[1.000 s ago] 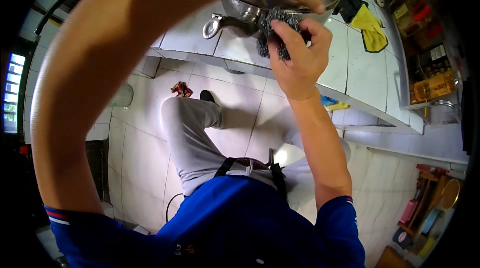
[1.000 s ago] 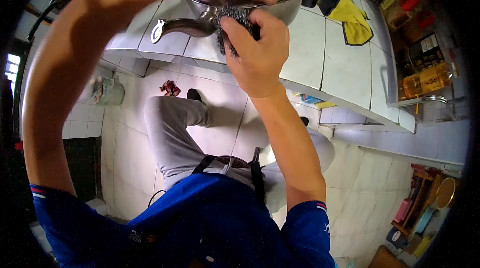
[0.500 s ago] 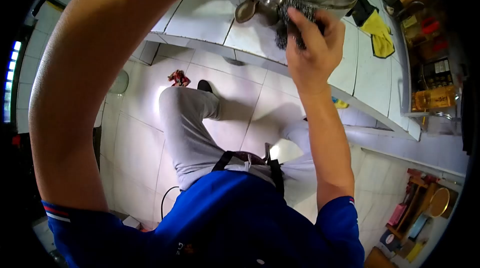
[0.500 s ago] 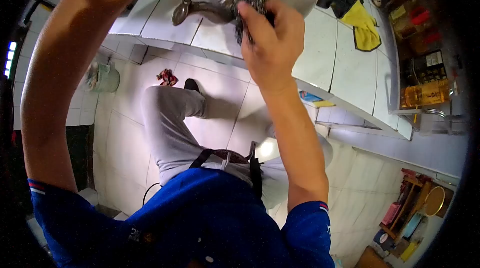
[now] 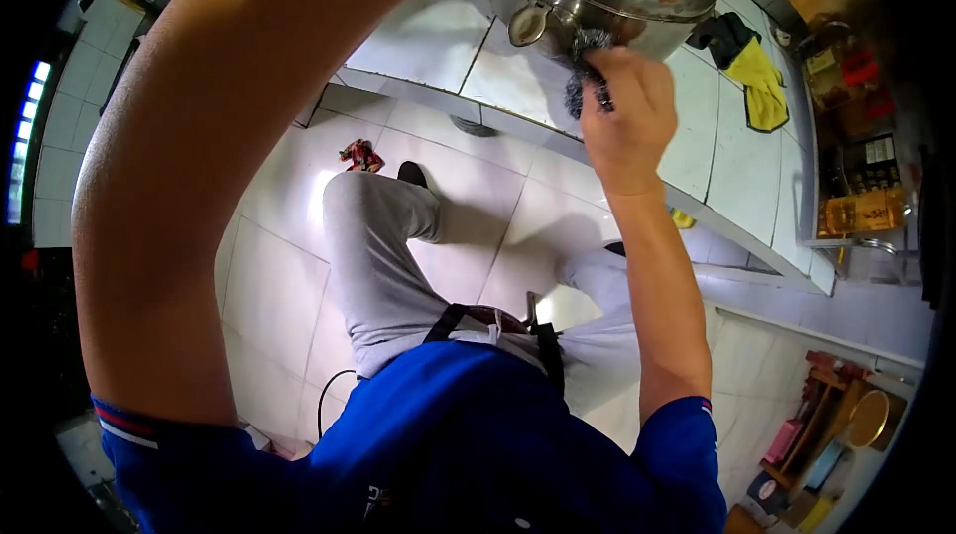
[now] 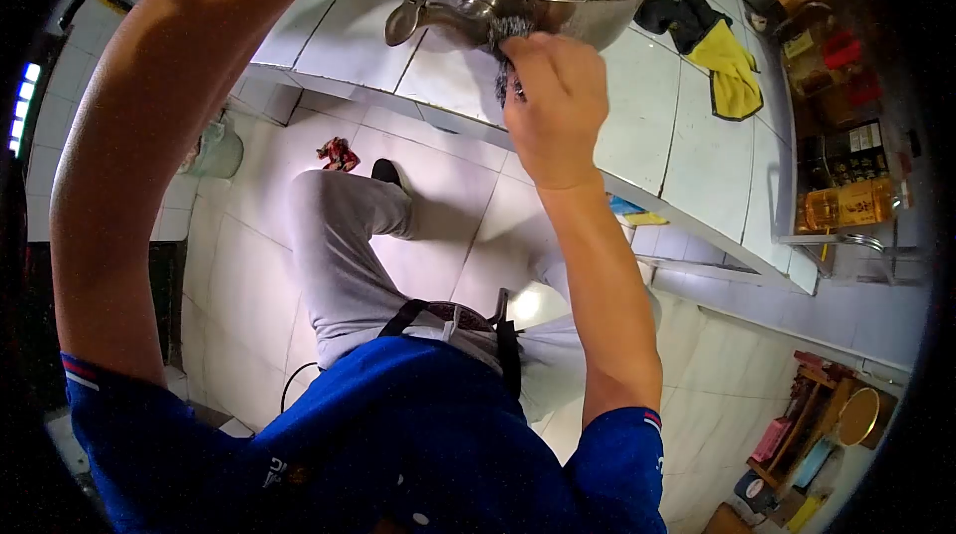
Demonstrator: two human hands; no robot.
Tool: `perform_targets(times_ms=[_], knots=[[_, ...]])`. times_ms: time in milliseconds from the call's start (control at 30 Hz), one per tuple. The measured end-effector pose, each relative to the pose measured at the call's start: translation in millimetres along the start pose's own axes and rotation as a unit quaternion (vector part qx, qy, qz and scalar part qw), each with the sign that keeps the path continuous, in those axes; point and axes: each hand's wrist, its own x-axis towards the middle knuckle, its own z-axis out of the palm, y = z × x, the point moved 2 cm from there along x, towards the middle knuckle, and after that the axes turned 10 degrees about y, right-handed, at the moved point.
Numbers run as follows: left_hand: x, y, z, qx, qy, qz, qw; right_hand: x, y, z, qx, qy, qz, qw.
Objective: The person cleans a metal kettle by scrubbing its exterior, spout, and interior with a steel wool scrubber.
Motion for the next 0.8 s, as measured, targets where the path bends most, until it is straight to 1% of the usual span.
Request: perform_targets(times_ms=[33, 100, 133, 200, 267, 333, 367, 400, 467, 500, 600, 633, 667, 733, 767, 800], knots=[[-2, 1, 1, -0.009, 0.008, -0.012, 1.000, 13, -3, -4, 0.005, 0.020, 0.003, 1.000], [2, 0, 5, 0.013, -0.001, -0.004, 1.000, 33, -8, -8, 0.025, 0.053, 0.009, 0.998], [5, 0, 8, 0.021, 0.005, -0.007, 1.000, 27, -7, -8, 0.024, 0.053, 0.011, 0.998], [7, 0, 10, 0.024, 0.021, 0.005, 0.999, 11, 0, -3, 0.012, 0.003, 0.000, 1.000], [1, -4, 7, 0.028, 0.031, 0.009, 0.999, 4, 5, -1, 0.009, -0.015, -0.004, 1.000], [0, -2, 5, 0.017, 0.030, 0.007, 0.999, 15, -1, -6, 0.030, 0.028, -0.003, 0.999], [2, -2, 7, 0.017, 0.027, 0.005, 0.999, 28, -6, -9, 0.006, 0.036, 0.005, 0.999], [3, -4, 7, 0.015, 0.027, 0.001, 1.000, 33, -5, -5, 0.025, 0.056, -0.004, 0.998], [3, -5, 8, 0.018, 0.033, -0.002, 0.999, 16, -1, -1, 0.015, 0.013, -0.012, 1.000], [2, -6, 7, 0.021, 0.038, -0.001, 0.999, 12, -1, -4, 0.007, -0.015, 0.024, 1.000], [3, -7, 7, 0.016, 0.042, -0.005, 0.999, 9, 1, -4, 0.005, -0.005, 0.018, 1.000], [4, -6, 9, 0.015, 0.039, -0.005, 0.999, 21, -1, -4, 0.005, 0.023, -0.013, 1.000], [4, -5, 10, 0.015, 0.034, -0.007, 0.999, 32, -7, -5, 0.008, 0.038, -0.001, 0.999], [3, -8, 9, 0.014, 0.036, -0.008, 0.999, 19, -4, 2, 0.012, 0.010, 0.015, 1.000], [2, -8, 8, 0.014, 0.045, -0.009, 0.999, 10, -1, 1, 0.012, 0.013, 0.007, 1.000], [0, -9, 6, 0.017, 0.053, -0.013, 0.998, -2, 5, 2, 0.010, -0.022, 0.003, 1.000]])
